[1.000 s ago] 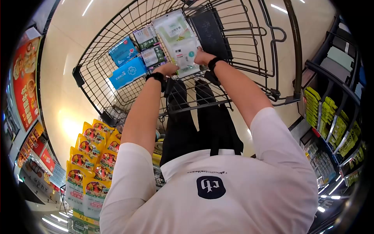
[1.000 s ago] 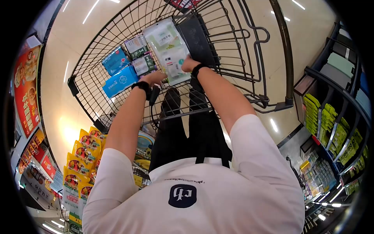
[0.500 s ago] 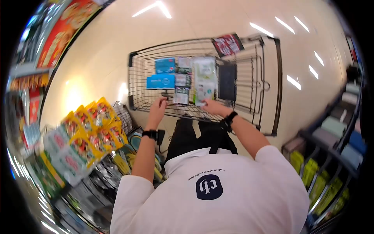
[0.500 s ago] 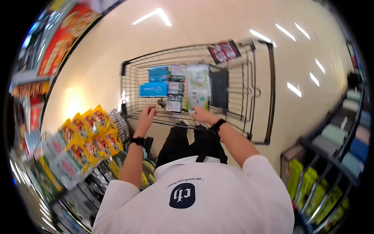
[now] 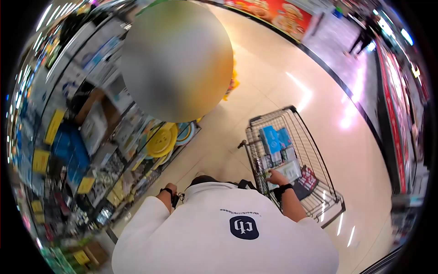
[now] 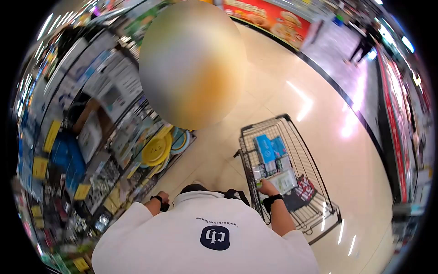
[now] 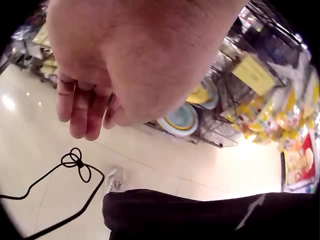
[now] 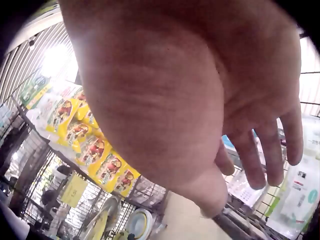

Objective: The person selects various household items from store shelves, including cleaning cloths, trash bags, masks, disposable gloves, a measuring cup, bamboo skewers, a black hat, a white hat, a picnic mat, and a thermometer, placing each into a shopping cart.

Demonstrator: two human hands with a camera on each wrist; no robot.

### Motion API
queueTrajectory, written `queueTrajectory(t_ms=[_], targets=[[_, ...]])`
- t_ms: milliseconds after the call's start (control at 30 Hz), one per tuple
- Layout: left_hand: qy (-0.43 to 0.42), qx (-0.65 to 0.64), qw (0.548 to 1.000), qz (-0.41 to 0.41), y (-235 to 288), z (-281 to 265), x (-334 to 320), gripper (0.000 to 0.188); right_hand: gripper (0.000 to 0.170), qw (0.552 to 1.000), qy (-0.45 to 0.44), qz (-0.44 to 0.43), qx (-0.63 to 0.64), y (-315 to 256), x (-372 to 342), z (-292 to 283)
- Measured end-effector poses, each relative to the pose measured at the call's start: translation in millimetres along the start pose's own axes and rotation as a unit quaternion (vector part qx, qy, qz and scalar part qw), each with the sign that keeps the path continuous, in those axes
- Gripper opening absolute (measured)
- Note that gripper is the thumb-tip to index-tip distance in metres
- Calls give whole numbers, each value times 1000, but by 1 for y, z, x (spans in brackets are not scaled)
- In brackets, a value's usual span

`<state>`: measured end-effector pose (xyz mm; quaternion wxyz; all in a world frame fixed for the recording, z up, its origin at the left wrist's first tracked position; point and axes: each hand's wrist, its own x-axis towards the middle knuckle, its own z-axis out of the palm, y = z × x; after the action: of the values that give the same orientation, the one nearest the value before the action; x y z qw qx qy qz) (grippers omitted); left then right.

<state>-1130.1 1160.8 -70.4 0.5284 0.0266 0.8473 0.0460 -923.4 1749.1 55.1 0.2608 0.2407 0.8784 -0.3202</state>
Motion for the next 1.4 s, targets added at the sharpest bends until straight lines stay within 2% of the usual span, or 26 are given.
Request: queueTrajectory(t_ms=[33, 100, 133, 167, 200, 233, 300, 333, 367, 400, 433, 467, 500, 533, 567, 667, 800, 867, 933, 1000, 1033, 1100, 1133, 1200, 1333, 1400], targets=[[-44, -143, 989, -11, -42, 37, 22, 16, 53, 1000, 17, 11, 1, -12, 11, -2], [-116, -423, 896, -70, -109, 90, 45, 20, 45, 996, 73, -47, -5, -52, 35, -9], [-114, -440, 888, -75, -120, 102, 38, 20, 42, 996, 76, -25, -37, -78, 44, -10], [-59, -286, 956, 33, -116, 110, 23, 19, 39, 994, 82, -2, -69, -106, 50, -12], [0, -119, 983, 138, -106, 111, 3, 20, 44, 987, 79, -22, -139, -132, 55, -15], [-11, -127, 985, 116, -97, 97, -15, 21, 44, 985, 76, -32, -152, -152, 70, -11], [-32, -143, 987, 70, -71, 62, -65, 22, 40, 951, 211, -200, -109, -186, 101, 0], [-32, -245, 969, -11, -67, 55, -63, 24, 40, 948, 200, -213, -124, -211, 110, -1], [-93, -256, 961, 39, -93, 56, -28, 24, 37, 958, 159, -236, -34, -247, 113, -7], [-4, -209, 976, 60, -92, 51, -7, 22, 33, 960, 113, -252, 55, -284, 113, -13], [85, -158, 981, 75, -94, 44, 11, 19, 33, 959, 97, -261, 42, -323, 108, -22], [224, -250, 907, 253, -118, 41, 28, 28, 29, 947, 96, -305, 35, -365, 95, -35], [253, -283, 922, 74, -63, -41, -63, 31, 26, 932, 95, -348, 28, -401, 89, -48], [297, -275, 910, 90, -46, -84, -96, 30, 24, 919, 85, -384, 31, -428, 94, -56], [321, -257, 900, 146, -47, -105, -95, 33, 22, 904, 75, -419, 35, -454, 99, -64], [322, -302, 864, 243, -9, -201, -180, 29, 20, 858, 49, -504, 83, -548, 87, -96], [265, -458, 760, 378, 41, -296, -300, 22, 23, 813, -39, -562, 148, -651, 90, -123], [326, -459, 719, 407, 45, -337, -310, 24, 29, 821, -38, -561, 103, -694, 115, -121], [413, -481, 678, 372, 51, -380, -322, 25, 31, 831, -22, -553, 50, -730, 150, -112], [437, -560, 633, 307, 50, -419, -299, 26, 35, 774, -128, -619, 32, -755, 169, -103], [437, -562, 633, 305, 51, -432, -290, 26, 35, 775, -131, -618, 31, -763, 183, -98], [403, -557, 700, 194, 49, -455, -273, 29, 28, 813, -220, -528, 105, -773, 203, -90], [405, -558, 699, 193, 44, -466, -251, 29, 28, 812, -221, -529, 105, -773, 199, -94], [228, -700, 628, 251, 33, -479, -197, 32, 23, 883, -229, -395, 110, -772, 185, -103], [220, -703, 650, 186, 41, -484, -198, 30, 25, 921, -171, -344, 68, -782, 194, -98], [307, -655, 678, 133, 63, -474, -252, 27, 25, 919, -151, -363, 29, -780, 203, -97]])
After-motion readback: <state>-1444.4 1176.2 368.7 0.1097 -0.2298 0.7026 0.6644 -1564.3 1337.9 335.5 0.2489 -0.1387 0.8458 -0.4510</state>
